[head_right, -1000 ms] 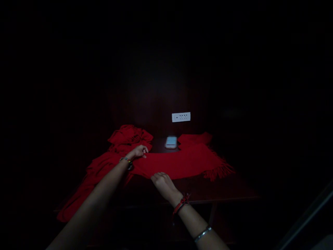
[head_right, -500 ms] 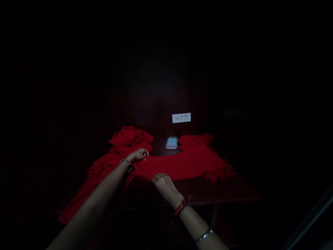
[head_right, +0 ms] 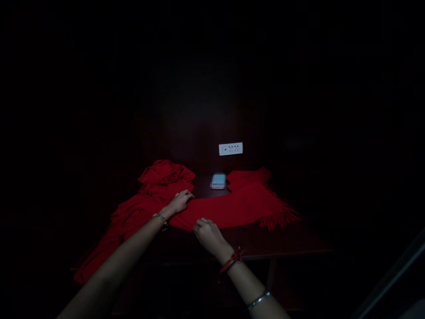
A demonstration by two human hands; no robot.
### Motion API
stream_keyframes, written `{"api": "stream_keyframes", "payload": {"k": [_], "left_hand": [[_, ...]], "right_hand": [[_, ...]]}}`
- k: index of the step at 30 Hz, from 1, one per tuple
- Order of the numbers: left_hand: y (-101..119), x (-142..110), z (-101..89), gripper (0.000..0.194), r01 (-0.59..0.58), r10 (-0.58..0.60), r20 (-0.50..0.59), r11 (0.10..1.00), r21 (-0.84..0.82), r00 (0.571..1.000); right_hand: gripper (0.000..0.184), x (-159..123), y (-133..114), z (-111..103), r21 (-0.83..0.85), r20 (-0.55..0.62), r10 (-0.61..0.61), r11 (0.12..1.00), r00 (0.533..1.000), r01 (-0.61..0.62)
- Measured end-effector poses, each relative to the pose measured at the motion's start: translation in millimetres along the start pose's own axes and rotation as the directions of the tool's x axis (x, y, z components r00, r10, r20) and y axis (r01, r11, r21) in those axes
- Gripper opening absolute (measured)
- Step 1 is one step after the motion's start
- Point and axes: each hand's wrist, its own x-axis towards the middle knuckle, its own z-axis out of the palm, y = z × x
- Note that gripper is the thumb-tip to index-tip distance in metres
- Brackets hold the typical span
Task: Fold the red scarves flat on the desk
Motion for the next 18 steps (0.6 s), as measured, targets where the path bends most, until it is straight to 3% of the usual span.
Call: {"api": "stream_keyframes", "payload": {"k": [2,4,7,9,13,16,18], "left_hand": [[9.0,-10.7,0.9,0.035,-0.073,0.074,0.033,0.997,-0.024,0.997],[16.1,-21.0,3.1,0.041,-0.1,0.108,0.137,0.993,-0.066,0.985],[21.6,-32.7,6.4,0.053,-0.011,0.04,0.318,0.996,-0.093,0.947],[23.4,-36.6,7.6,0.056,0.043,-0.009,0.369,0.995,-0.086,0.93],[31.0,-39.5,12.3,0.054,0.06,-0.04,0.303,0.997,-0.055,0.952],[40.8,-42.9,19.7,0.05,0.045,-0.031,0.213,0.997,-0.062,0.977],[46.2,-45.7,23.5,0.052,0.061,-0.039,0.229,0.994,-0.088,0.973]], "right_hand": [[0.02,-0.8,0.9,0.5,0.061,-0.012,0.012,0.998,1.0,-0.011],[0.021,-2.2,3.5,1.3,0.11,-0.027,0.048,0.993,0.998,-0.044],[0.024,-6.1,10.6,3.6,0.097,-0.063,0.233,0.969,0.971,-0.226],[0.029,-9.5,15.7,5.9,0.057,-0.048,0.376,0.926,0.925,-0.373],[0.038,-15.4,19.1,10.4,0.023,0.035,0.437,0.899,0.899,-0.438],[0.041,-17.9,18.7,11.1,0.046,0.033,0.42,0.906,0.907,-0.421],[0.04,-18.3,22.2,8.7,0.073,0.014,0.431,0.9,0.902,-0.43]]}}
